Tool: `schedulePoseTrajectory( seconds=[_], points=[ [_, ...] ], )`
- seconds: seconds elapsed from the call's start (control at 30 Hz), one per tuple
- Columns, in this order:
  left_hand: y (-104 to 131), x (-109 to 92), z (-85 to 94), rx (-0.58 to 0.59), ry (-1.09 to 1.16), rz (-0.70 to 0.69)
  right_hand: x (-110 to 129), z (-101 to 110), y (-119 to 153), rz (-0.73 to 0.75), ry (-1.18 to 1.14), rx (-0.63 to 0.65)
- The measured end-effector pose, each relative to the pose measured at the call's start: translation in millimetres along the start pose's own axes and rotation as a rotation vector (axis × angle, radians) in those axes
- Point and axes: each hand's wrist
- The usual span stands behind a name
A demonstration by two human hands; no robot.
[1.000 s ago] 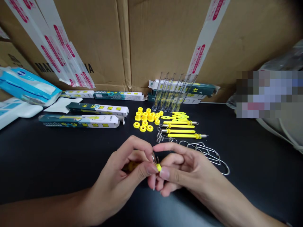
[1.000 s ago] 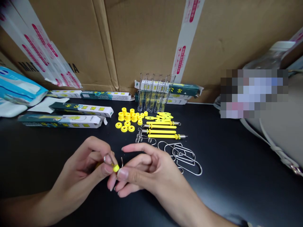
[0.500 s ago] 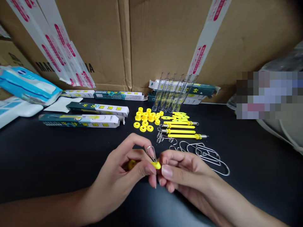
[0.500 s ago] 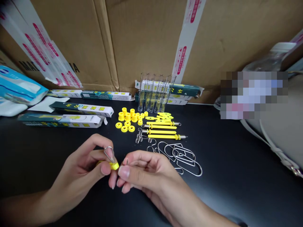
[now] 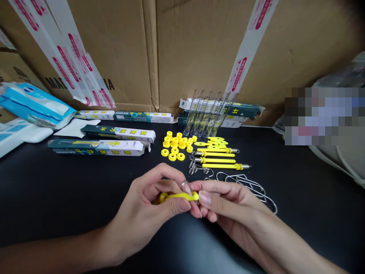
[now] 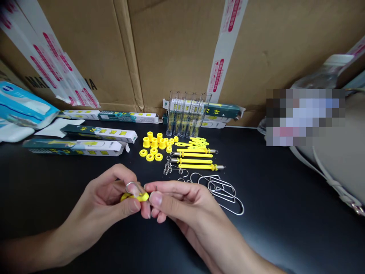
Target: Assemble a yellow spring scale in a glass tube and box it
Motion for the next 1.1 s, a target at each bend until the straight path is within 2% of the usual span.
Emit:
schedulePoseTrajectory(
  seconds=[0.23,0.43,0.63,0.87,1.1],
  points=[
    [-4,0,-0.8,-0.045,-0.101,-0.006,-2,3,-2,0.026,-0.017,0.042],
    [-5,-1,-1.4,-0.061,-0.136,-0.001,-3,-1,-4,0.127,0.085,-0.030],
    [-6,-2,-2.8,-0.073,-0.186,0.021,-5,-5,-5,0.120,0.072,-0.098],
    [-5,-1,-1.1,-0.036,-0.201,0.007,-3,-5,-2,0.067,0.004,-0.010],
    [-3,0,0.0,-0.018,-0.152,-0.006,-5,5,-6,0.059,-0.102,0.136]
  ],
)
Point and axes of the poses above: each hand's wrist, its own y-axis away from the middle knuckle, its own z-axis out of the back of the hand, x = y × z, and after that the axes turned 2 degrees about z, right-handed
